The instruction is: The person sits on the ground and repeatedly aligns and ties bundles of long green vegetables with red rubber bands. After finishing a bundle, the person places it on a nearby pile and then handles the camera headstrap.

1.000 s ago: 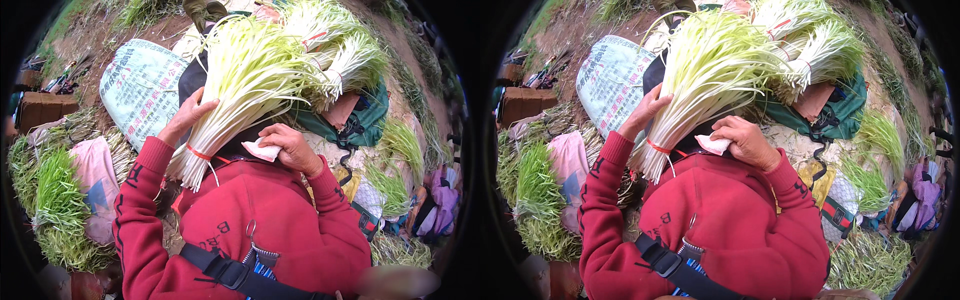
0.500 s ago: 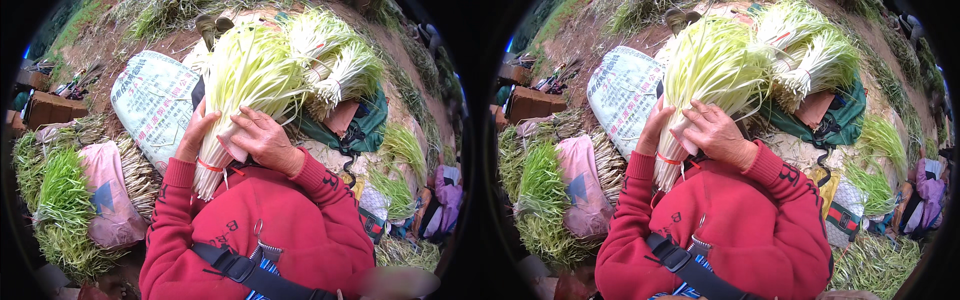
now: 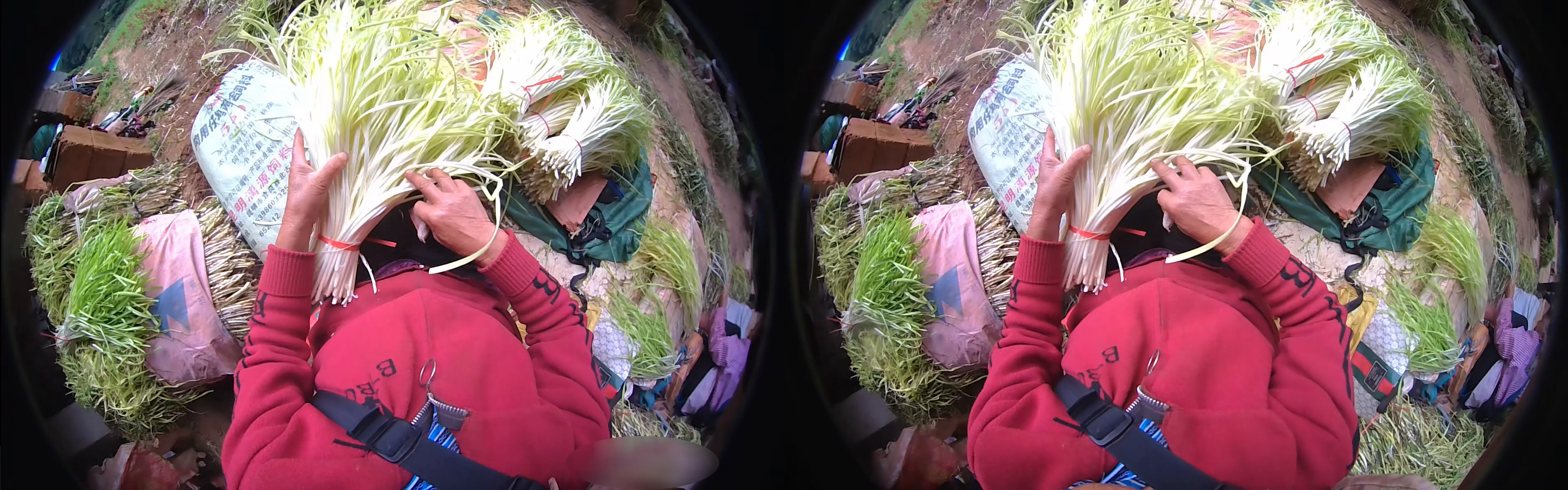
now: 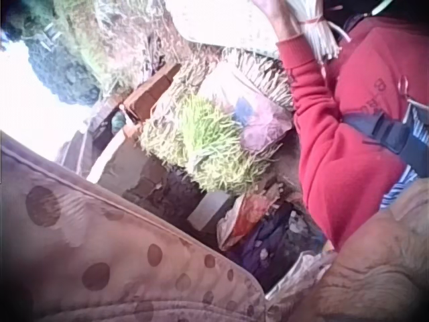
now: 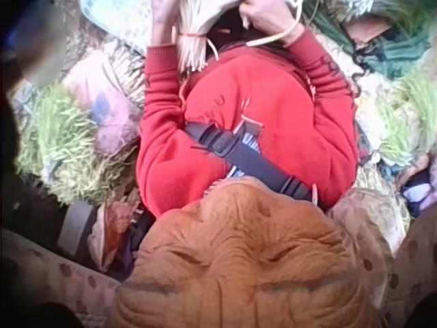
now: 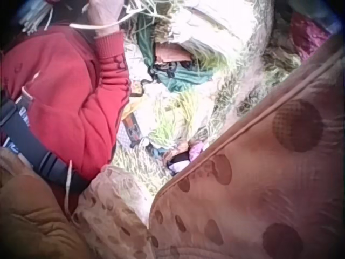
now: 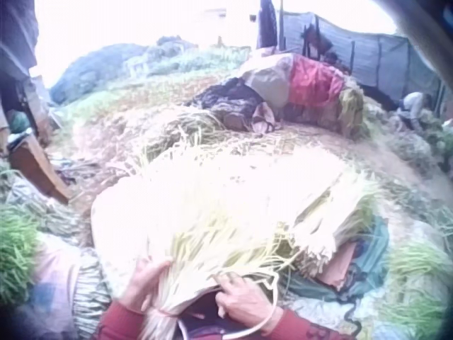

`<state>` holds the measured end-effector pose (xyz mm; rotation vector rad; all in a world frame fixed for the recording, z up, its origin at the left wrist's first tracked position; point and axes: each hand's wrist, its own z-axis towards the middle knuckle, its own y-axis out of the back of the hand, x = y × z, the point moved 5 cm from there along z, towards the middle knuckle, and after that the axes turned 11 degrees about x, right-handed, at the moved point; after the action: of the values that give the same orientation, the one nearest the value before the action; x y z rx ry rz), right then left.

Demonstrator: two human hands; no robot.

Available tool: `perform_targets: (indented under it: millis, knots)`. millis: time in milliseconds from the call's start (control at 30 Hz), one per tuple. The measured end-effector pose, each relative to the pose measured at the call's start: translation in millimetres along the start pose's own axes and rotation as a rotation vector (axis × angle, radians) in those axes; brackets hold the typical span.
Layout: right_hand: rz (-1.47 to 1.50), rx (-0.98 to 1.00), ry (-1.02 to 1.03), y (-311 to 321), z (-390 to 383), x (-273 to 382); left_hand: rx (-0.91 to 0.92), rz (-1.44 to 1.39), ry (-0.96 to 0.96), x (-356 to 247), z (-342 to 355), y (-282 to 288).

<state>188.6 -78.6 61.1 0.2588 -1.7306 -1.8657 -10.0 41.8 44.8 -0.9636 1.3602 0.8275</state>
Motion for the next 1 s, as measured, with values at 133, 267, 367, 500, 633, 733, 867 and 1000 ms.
perform_targets:
  millis: [133, 267, 367, 500, 633, 733, 867, 1000]
  knots:
    - [0.095, -0.069, -0.056, -8.5, -29.2, -3.8, 0.035, -0.107, 0.038, -2.2, -0.5, -13.2]
    - [0.502, -0.131, -0.349, 21.0, -74.4, -39.7, -0.004, 0.004, -0.052, -7.4, -12.0, -18.2]
    - [0.596, -0.520, -0.431, 67.5, -76.9, -44.5, 0.021, 0.162, -0.074, -19.6, -23.2, -33.8]
    - [0.126, -0.336, 0.114, 76.7, 3.8, 36.6, 0.092, 0.144, -0.042, -23.0, -28.5, -49.4]
    - [-0.032, -0.319, 0.126, 26.4, 30.2, 22.5, 0.096, -0.071, -0.045, -14.9, -24.2, -38.2]
    - [-0.283, -0.195, -0.040, 8.6, 34.6, -46.1, 0.076, -0.158, -0.011, -5.7, -22.0, -34.1]
    - [-0.598, -0.125, -0.225, 12.0, 29.3, -129.7, 0.084, -0.178, 0.022, 5.0, -14.7, -36.2]
    - [-0.612, 0.007, -0.635, 51.4, -9.9, -179.3, 0.072, -0.179, 0.017, 6.4, -12.4, -33.0]
